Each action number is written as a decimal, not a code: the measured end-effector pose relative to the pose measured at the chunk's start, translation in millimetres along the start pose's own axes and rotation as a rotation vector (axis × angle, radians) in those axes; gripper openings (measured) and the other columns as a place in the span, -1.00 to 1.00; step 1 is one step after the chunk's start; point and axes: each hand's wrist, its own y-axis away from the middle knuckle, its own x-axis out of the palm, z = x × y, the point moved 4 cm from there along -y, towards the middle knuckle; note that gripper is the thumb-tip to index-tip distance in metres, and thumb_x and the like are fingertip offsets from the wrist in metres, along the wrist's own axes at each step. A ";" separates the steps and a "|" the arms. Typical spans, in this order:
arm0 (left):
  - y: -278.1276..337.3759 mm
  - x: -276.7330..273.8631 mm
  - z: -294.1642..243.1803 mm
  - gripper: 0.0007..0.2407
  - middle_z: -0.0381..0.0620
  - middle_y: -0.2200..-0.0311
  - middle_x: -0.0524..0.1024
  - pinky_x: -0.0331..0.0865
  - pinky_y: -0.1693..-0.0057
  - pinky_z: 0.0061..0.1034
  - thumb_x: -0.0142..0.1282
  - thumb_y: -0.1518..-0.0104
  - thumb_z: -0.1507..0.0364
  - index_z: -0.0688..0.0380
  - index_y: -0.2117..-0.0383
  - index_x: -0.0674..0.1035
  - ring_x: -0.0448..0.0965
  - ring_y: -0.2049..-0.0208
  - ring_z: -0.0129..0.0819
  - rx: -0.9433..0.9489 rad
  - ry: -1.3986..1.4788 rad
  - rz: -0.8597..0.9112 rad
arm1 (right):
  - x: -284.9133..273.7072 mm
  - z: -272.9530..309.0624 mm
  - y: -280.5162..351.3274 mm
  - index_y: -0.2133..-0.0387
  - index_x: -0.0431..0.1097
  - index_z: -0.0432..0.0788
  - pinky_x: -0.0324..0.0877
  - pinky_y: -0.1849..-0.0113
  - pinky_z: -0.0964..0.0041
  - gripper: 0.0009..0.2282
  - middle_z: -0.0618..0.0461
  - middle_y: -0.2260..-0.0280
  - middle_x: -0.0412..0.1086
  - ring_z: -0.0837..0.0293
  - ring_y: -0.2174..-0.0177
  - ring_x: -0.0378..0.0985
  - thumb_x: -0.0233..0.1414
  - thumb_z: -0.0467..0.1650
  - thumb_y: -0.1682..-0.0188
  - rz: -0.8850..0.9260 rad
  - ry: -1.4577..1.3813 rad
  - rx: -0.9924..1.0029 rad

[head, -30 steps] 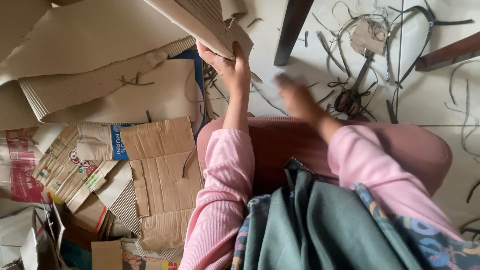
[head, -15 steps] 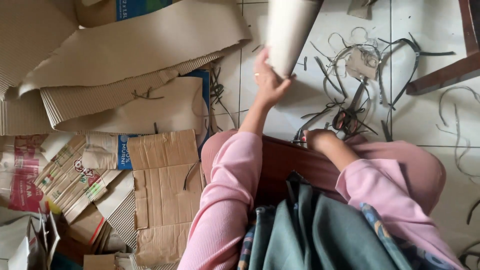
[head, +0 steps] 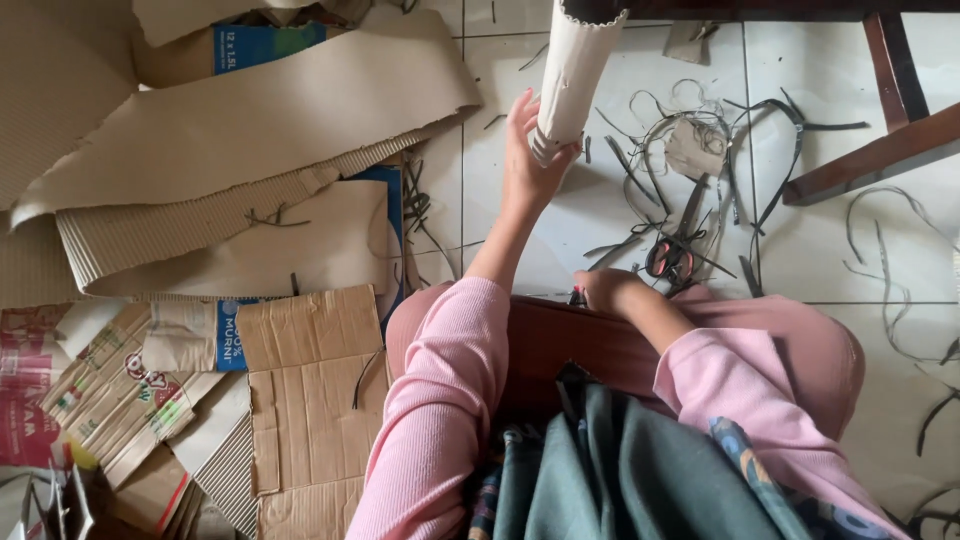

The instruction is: The person rolls a piece of corrugated cardboard into a tube and secures it by wrapping and tying a thin strip around it. They use scissors to cut the strip and trim the excess after tying it.

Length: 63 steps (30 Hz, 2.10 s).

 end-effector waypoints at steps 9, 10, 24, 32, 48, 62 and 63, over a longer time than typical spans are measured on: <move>-2.9 -17.9 -5.4 0.05 0.21 -0.34 0.10 0.16 -0.41 0.00 0.64 0.19 0.47 0.20 -0.38 -0.05 0.09 -0.40 0.12 -0.058 -0.177 0.226 | -63.4 -32.4 52.2 0.08 0.38 -0.24 0.21 0.32 0.40 -0.80 0.12 0.33 0.32 0.26 0.36 0.30 -0.01 -0.40 -0.08 -0.226 -0.961 -0.489; -2.0 -20.5 -14.6 0.02 0.23 -0.38 0.02 0.12 -0.43 -0.05 0.59 0.11 0.53 0.21 -0.37 -0.10 0.03 -0.42 0.15 -0.048 -0.188 0.305 | -69.8 -38.1 66.3 0.04 0.26 -0.33 0.04 0.65 0.53 -0.77 0.17 0.53 0.08 0.38 0.61 0.04 -0.06 -0.42 -0.12 -0.086 -1.229 -0.612; 5.6 -30.8 -61.6 -0.14 0.06 -0.48 0.04 0.22 -0.46 -0.04 0.41 -0.14 0.55 -0.03 -0.46 -0.05 0.06 -0.51 0.04 0.077 -0.282 0.282 | -93.3 -84.9 84.7 0.35 0.45 -0.02 -0.04 0.63 0.56 -0.88 0.26 0.64 0.15 0.41 0.65 0.08 0.03 -0.40 -0.20 -0.795 -1.667 -0.726; -22.0 -4.2 -13.5 -0.11 -0.17 -0.45 0.19 0.11 -0.45 -0.22 0.52 0.01 0.44 -0.13 -0.45 0.10 0.28 -0.41 -0.11 0.164 -0.294 0.064 | -106.1 -114.0 102.2 0.39 0.45 -0.02 -0.12 0.60 0.53 -0.86 0.30 0.69 0.09 0.41 0.67 0.01 0.03 -0.39 -0.19 -0.923 -1.736 -0.821; -33.5 -2.5 10.8 -0.35 0.01 0.00 0.49 0.39 -0.02 -0.34 0.44 0.10 0.20 0.05 -0.15 0.36 0.49 0.00 -0.11 0.002 -0.122 0.068 | -101.4 -118.9 60.7 0.38 0.43 0.00 -0.15 0.58 0.49 -0.82 0.25 0.60 0.16 0.39 0.66 -0.04 -0.06 -0.46 -0.22 -0.942 -1.777 -0.657; -5.7 17.7 21.0 -0.32 0.21 -0.28 0.26 0.37 -0.24 -0.02 0.19 -0.25 0.25 0.02 -0.38 -0.02 0.41 -0.17 0.09 0.268 -0.197 -0.277 | -98.9 -91.8 48.9 0.33 0.35 -0.02 -0.13 0.60 0.52 -0.89 0.28 0.69 -0.02 0.40 0.68 -0.05 -0.06 -0.34 -0.20 -1.102 -1.689 -0.493; -5.0 14.5 17.6 -0.34 0.22 -0.27 0.26 0.37 -0.26 -0.01 0.17 -0.27 0.25 0.02 -0.36 -0.03 0.41 -0.19 0.11 0.300 -0.183 -0.279 | -98.7 -92.9 49.0 0.31 0.34 -0.05 -0.12 0.61 0.52 -0.89 0.28 0.69 0.00 0.40 0.69 -0.03 -0.08 -0.36 -0.21 -1.152 -1.685 -0.480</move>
